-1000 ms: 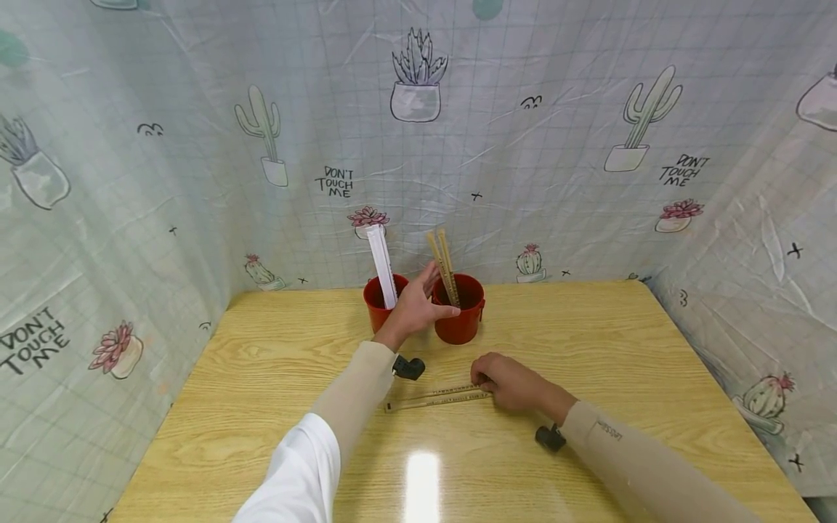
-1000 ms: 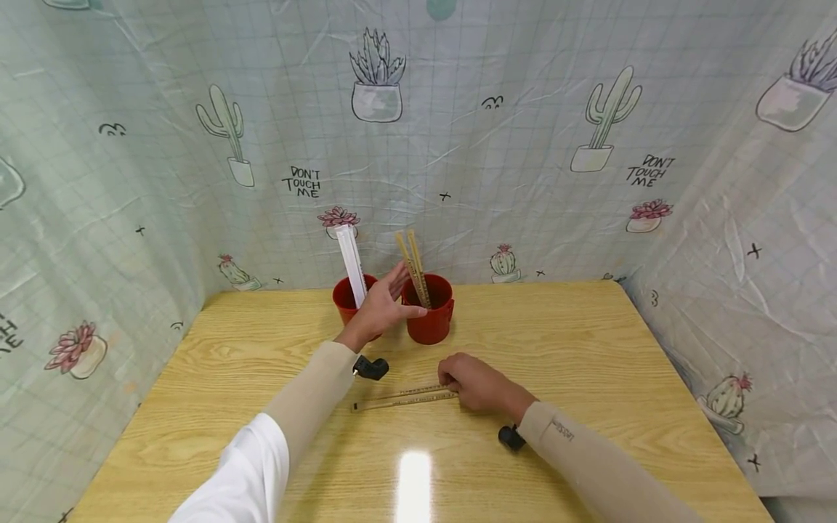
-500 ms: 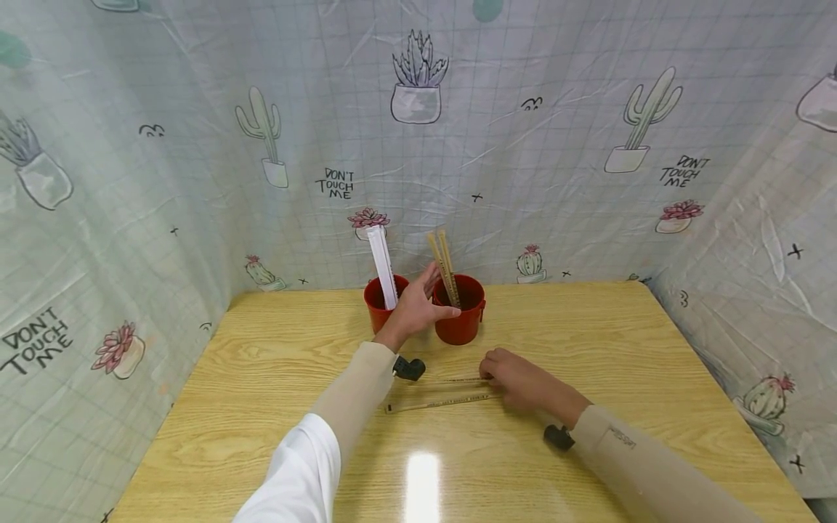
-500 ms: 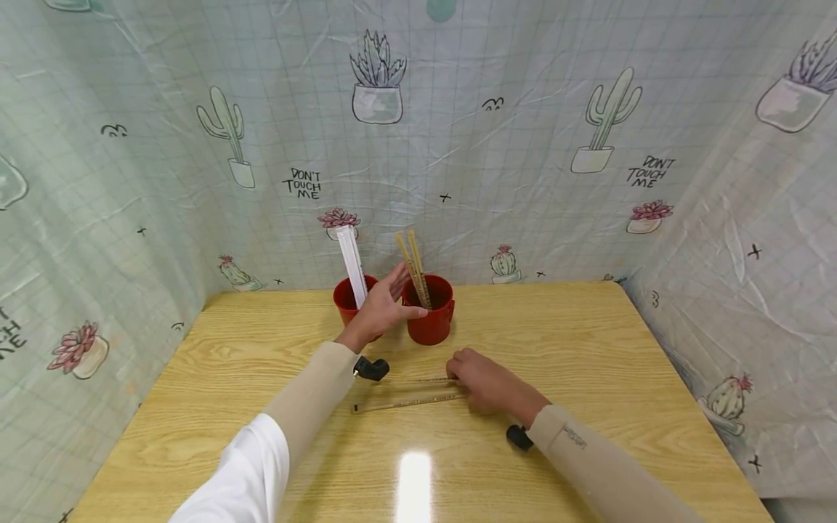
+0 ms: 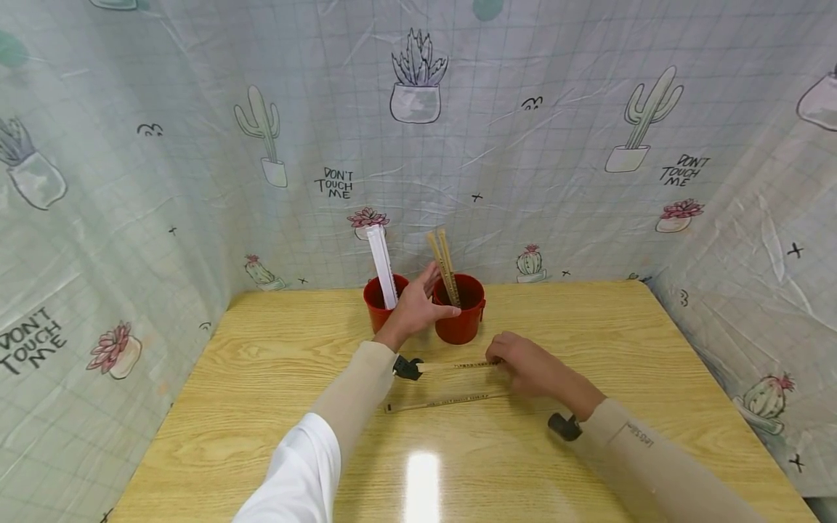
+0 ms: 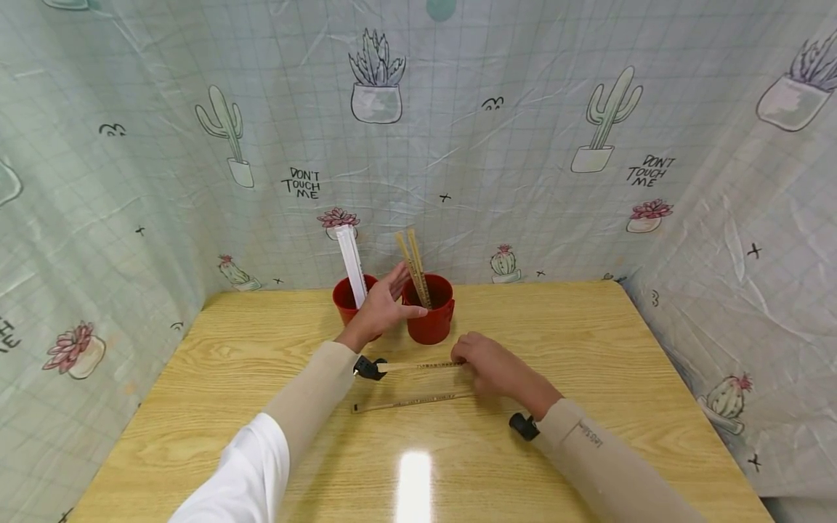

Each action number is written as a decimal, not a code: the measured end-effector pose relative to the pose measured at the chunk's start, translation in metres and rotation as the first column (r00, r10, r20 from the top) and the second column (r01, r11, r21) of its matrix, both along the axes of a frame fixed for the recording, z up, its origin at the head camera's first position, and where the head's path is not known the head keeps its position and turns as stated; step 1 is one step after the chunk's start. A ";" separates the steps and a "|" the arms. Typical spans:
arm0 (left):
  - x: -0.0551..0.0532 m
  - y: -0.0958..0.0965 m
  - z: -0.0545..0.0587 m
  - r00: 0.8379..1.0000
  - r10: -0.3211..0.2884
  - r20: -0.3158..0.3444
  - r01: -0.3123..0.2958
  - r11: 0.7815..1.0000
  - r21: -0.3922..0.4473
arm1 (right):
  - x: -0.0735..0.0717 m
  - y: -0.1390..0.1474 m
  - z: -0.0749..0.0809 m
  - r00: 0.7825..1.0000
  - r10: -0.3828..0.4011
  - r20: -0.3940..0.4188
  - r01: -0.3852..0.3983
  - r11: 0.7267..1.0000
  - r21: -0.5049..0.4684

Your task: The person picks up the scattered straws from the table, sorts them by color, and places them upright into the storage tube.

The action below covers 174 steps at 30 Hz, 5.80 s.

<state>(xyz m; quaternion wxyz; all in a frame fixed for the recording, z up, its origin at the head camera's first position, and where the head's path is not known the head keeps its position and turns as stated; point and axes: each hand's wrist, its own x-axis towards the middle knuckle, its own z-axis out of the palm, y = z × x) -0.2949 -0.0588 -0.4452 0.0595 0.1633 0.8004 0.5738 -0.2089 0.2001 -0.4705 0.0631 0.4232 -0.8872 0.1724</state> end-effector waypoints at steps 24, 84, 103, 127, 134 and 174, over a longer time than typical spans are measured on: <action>0.003 -0.003 -0.001 0.999 -0.023 -0.038 0.024 0.999 0.030 | -0.011 -0.022 0.040 0.983 -0.048 0.180 0.138 0.836 -0.531; 0.003 -0.001 -0.001 1.000 -0.009 -0.028 0.009 1.000 -0.001 | 0.008 -0.037 -0.007 0.933 -0.132 0.334 0.221 0.944 -0.245; 0.005 0.000 -0.001 1.000 -0.008 -0.025 0.007 1.000 -0.020 | 0.024 -0.038 -0.034 0.935 -0.008 0.353 0.033 0.998 -0.063; 0.003 0.000 0.000 1.000 -0.011 -0.016 0.011 1.000 -0.004 | 0.035 -0.035 -0.029 0.998 0.064 0.017 -0.066 0.939 0.336; 0.002 -0.001 0.001 1.000 -0.009 -0.005 0.009 1.000 -0.014 | 0.032 -0.025 -0.023 0.998 0.051 -0.030 -0.039 0.947 0.319; -0.004 0.005 -0.002 0.999 -0.026 -0.039 0.026 1.000 0.004 | -0.065 -0.049 0.057 0.933 -0.300 0.199 0.355 0.678 -0.644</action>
